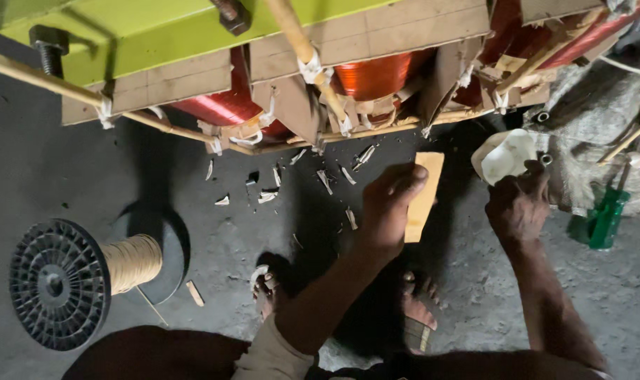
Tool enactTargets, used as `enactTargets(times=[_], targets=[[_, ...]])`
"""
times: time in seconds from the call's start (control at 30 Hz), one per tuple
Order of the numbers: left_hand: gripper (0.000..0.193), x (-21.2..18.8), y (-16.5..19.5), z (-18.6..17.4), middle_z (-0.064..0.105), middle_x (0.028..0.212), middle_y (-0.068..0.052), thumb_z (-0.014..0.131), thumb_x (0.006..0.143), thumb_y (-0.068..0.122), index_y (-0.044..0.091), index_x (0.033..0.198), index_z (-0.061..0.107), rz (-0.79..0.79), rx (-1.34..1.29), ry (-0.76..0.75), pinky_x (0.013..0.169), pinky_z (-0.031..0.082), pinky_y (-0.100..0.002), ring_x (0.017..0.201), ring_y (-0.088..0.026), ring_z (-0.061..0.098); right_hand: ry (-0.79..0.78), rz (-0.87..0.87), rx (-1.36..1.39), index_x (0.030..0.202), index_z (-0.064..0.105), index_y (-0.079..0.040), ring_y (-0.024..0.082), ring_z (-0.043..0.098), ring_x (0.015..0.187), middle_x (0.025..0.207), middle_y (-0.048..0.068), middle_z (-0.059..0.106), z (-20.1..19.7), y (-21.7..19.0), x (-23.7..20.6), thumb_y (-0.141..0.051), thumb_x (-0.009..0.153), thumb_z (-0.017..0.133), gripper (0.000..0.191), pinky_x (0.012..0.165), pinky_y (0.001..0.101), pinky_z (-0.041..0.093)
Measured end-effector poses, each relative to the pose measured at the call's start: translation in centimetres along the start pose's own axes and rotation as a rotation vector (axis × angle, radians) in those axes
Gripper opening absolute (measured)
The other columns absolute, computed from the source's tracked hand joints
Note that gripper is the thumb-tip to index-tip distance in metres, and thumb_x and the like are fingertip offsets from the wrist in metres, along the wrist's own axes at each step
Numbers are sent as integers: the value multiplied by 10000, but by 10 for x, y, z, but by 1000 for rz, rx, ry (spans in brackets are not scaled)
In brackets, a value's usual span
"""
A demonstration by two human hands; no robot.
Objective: The person sits on the floor beside a machine with large copper wire coils and works on thin wooden strips. They pick up strips, tie and knot them onto the machine's frame by hand, tear pieces of paper or tape, and press the strips into place on the machine, repeating the process for successive strips.
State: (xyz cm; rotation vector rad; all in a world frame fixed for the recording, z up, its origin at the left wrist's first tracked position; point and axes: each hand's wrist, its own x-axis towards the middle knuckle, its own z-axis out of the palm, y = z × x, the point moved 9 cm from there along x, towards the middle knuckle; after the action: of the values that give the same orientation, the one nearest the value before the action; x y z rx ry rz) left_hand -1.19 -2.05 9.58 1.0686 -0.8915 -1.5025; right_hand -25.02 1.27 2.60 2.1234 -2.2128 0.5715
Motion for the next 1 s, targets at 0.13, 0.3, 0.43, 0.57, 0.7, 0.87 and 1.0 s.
enactTargets(times=[0.13,0.3,0.43,0.57,0.7,0.87,1.0], targets=[[275,-2,-5,-10,643,969,7,728,1028,218,-32,1143,732,-66,-10,28,786,452,-282,884,-88,541,103,-43,141,1105,697,22,470,576,1201,1388,304,453,-61,-34,17,-62,737,857,410,926,513,521],[260,-10,7,12,579,998,62,681,1065,224,9,1209,698,-27,-60,-106,849,413,-245,938,-51,489,272,-311,294,1220,702,2,401,595,1263,1439,252,469,-148,-94,9,-2,852,831,390,1001,502,559],[292,-20,18,29,641,994,30,657,1065,276,-1,1152,683,-26,-57,-219,851,456,-250,948,-56,541,346,-569,243,1271,717,-84,393,597,1255,1411,263,451,-167,-129,18,9,857,847,444,1036,507,575],[275,-28,14,34,631,1010,14,613,1006,191,13,1209,664,-98,18,-360,837,461,-246,942,-62,549,312,-575,182,1314,749,-109,411,595,1250,1422,235,497,-156,-129,27,23,825,830,513,1014,481,591],[130,-33,6,39,578,957,-13,641,1002,53,-43,1088,631,-194,-312,-460,875,449,-294,909,-94,527,243,-716,391,1248,760,-103,397,594,1219,1381,261,483,-142,-127,21,-89,733,803,517,1007,537,559],[289,-36,-14,35,699,995,-25,585,893,79,-22,1150,672,-345,-158,-448,831,518,-291,915,-105,638,356,-865,311,1072,746,-181,302,677,1056,1231,117,548,-146,-108,25,-263,876,922,276,1044,518,568],[280,-26,-17,34,671,989,-40,577,931,50,-58,1166,685,-341,-251,-412,820,484,-294,906,-119,599,387,-804,321,1018,745,-196,318,697,964,1144,219,634,-157,-86,28,-143,830,868,231,996,482,607]])
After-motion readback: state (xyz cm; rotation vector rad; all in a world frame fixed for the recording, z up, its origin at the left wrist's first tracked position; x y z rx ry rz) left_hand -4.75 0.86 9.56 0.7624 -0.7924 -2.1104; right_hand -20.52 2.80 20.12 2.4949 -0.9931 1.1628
